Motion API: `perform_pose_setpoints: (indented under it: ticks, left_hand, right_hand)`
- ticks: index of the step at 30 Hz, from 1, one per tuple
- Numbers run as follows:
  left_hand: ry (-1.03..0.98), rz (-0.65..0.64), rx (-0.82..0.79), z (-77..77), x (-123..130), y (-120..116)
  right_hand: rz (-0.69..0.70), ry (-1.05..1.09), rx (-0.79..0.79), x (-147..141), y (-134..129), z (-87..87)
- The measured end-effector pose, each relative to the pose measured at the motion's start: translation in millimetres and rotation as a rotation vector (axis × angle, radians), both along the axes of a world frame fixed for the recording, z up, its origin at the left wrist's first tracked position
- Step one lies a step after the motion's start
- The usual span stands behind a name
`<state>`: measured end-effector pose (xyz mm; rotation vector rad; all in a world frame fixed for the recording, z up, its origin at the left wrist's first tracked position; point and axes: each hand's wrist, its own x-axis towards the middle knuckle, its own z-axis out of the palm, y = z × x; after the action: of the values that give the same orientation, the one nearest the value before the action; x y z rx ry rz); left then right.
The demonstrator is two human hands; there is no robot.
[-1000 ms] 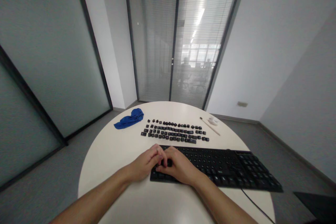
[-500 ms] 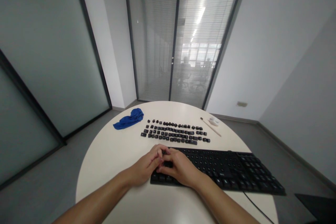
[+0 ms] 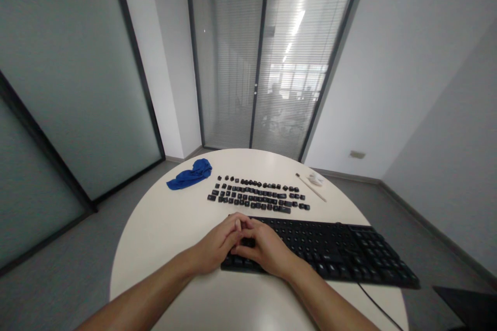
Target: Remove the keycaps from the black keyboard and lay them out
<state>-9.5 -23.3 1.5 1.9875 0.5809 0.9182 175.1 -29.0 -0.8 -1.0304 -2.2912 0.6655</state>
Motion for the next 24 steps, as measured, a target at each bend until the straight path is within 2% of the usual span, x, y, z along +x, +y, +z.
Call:
perform_pose_setpoints:
  ticks: [3, 7, 11, 15, 24]
  left_hand:
    - [-0.059, 0.060, -0.045, -8.2, -0.1, 1.9]
    - [-0.183, 0.220, -0.117, -20.2, 1.0, 3.9]
    - [-0.268, 0.229, -0.154, -23.6, 4.0, 2.8]
    - [-0.214, 0.238, -0.139, -19.7, 4.9, 0.9]
    - [-0.017, 0.392, -0.189, -12.2, 5.4, 14.0]
  right_hand:
    - [0.014, -0.001, 0.018, -1.3, -2.0, 2.5]
    - [0.003, 0.034, 0.009, -2.5, -4.6, 6.4]
    - [0.015, 0.046, -0.003, -1.3, -5.2, 8.0]
    - [0.031, 0.058, -0.015, 2.7, -3.9, 8.2]
    - [0.000, 0.071, -0.061, 5.5, -1.9, 6.1]
